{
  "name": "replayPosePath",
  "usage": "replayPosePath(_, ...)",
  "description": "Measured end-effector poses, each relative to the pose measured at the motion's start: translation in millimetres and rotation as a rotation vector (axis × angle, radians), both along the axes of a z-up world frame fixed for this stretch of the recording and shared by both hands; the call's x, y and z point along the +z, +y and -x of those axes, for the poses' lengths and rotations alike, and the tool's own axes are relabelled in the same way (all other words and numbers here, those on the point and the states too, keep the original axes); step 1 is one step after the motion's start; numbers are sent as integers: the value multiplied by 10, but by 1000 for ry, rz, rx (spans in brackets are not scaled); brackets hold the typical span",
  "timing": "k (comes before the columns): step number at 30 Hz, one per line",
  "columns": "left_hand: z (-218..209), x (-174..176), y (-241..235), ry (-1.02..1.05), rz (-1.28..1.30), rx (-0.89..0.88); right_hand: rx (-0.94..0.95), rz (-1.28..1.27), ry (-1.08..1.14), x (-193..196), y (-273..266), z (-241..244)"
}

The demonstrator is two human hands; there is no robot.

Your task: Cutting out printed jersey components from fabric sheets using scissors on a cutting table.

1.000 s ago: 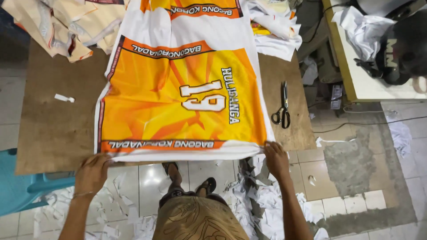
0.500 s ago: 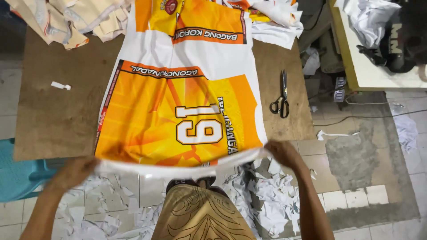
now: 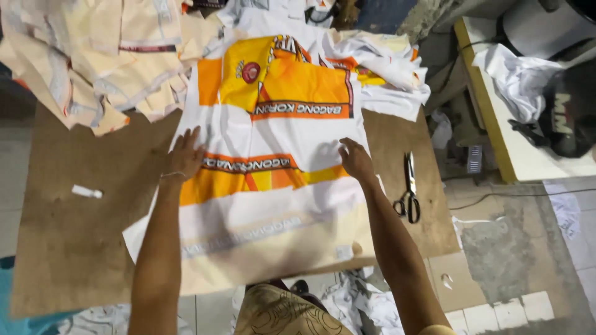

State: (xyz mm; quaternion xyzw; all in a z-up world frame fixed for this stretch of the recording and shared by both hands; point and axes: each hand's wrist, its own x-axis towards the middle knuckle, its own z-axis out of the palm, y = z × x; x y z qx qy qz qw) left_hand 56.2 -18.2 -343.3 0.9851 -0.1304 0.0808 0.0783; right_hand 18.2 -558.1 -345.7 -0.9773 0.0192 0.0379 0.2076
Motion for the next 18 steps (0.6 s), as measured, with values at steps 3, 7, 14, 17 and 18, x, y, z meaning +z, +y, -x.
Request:
replayPosePath(3, -311, -335, 317, -332, -159, 153, -142, 79, 163, -8, 13, -278)
replayPosePath(7, -389, -154, 704, 465, -198, 576, -282, 241, 245, -144, -281, -463)
replayPosePath(14, -130, -206, 456, 111, 155, 408, -289, 132, 160, -43, -56, -242)
replayPosePath(17, 752, -148, 368, -533, 283, 315, -356, 89, -429, -129, -106, 680)
replayPosePath(18, 1197, -73, 361, -660, 306, 362, -535, 145, -381, -125, -145, 1086)
